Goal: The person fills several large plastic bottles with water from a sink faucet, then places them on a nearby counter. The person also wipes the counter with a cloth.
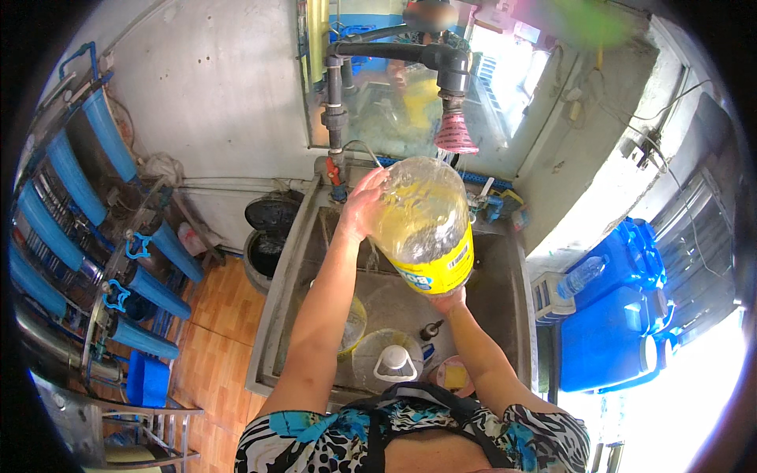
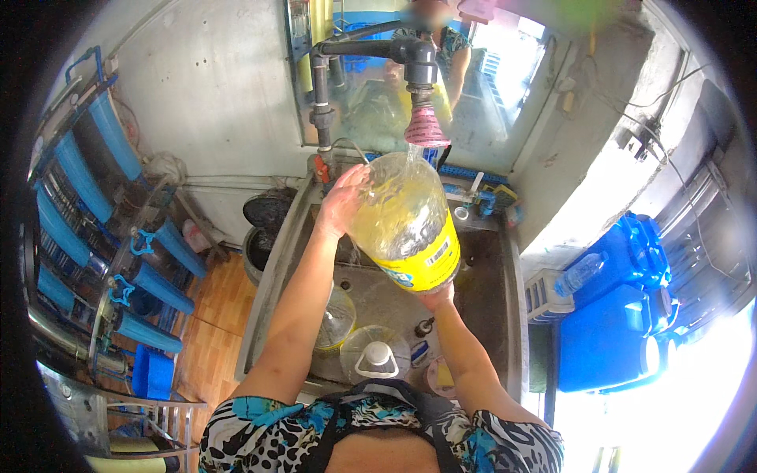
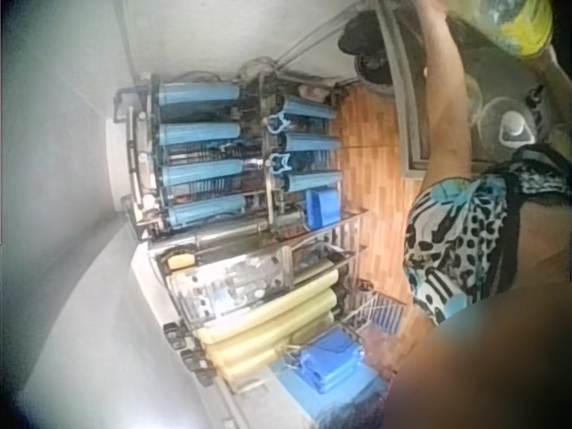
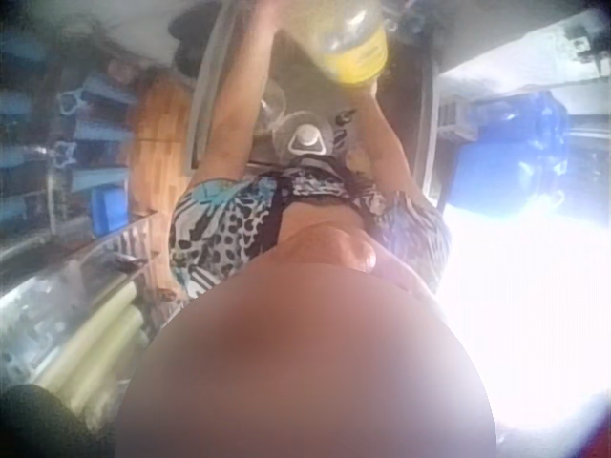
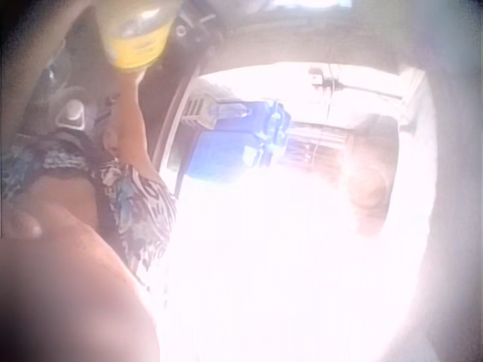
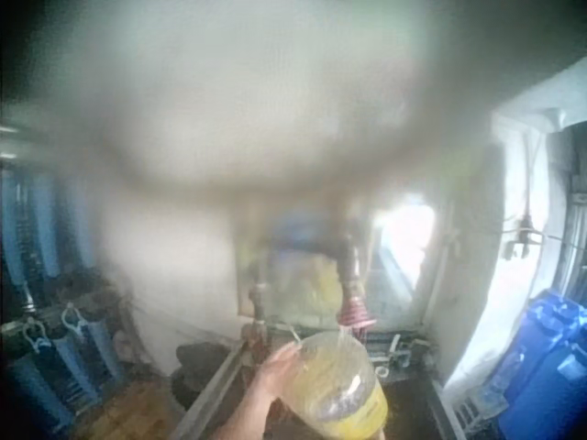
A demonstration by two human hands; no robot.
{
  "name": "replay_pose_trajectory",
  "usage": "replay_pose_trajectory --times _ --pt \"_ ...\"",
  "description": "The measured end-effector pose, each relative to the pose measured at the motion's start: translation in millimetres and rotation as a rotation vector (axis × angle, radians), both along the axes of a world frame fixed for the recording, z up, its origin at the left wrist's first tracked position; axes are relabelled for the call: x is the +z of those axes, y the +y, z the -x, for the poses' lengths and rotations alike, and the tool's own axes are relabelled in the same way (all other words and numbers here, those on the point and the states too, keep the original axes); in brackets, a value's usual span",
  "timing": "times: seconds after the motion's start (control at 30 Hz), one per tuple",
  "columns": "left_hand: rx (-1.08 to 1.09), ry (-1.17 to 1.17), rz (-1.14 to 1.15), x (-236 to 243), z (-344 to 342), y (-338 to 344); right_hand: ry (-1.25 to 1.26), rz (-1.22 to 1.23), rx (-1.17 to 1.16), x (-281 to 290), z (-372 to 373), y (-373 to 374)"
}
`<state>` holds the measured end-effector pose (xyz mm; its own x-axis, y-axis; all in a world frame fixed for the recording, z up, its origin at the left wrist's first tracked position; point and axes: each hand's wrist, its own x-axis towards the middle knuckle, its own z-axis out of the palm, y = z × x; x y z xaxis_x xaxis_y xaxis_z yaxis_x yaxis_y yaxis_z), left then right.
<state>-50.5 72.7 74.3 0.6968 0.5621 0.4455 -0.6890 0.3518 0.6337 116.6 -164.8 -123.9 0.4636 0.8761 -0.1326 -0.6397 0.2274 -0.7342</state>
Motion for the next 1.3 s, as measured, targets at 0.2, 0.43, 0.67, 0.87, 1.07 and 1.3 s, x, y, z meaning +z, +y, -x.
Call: replay_pose_trajectory --times 0.2,0.43,0.67,0.87,1.07,1.3 --pt "0.045 0.207 0.244 8.2 -42.2 23.0 0.355 0.394 -0.151 -36.7 -10.1 -4.8" --pt "0.606 0.548 -0.109 22.6 -80.8 -20.8 0.386 0.574 0.030 -38.0 19.6 -12.7" --pt "0.700 0.760 -0.408 53.6 -105.0 -62.9 0.509 0.480 0.114 -42.2 45.8 -10.0" --pt "0.330 0.548 -0.208 64.0 -58.4 -55.6 0.455 0.404 0.102 -44.9 46.8 -8.3" --pt "0.369 0.206 0.213 21.3 -3.5 1.6 0.552 0.327 -0.055 -8.6 48.3 10.5" --pt "0.254 -0.194 0.271 -9.2 63.4 29.4 0.427 -0.219 -0.148 37.5 57.3 62.4"
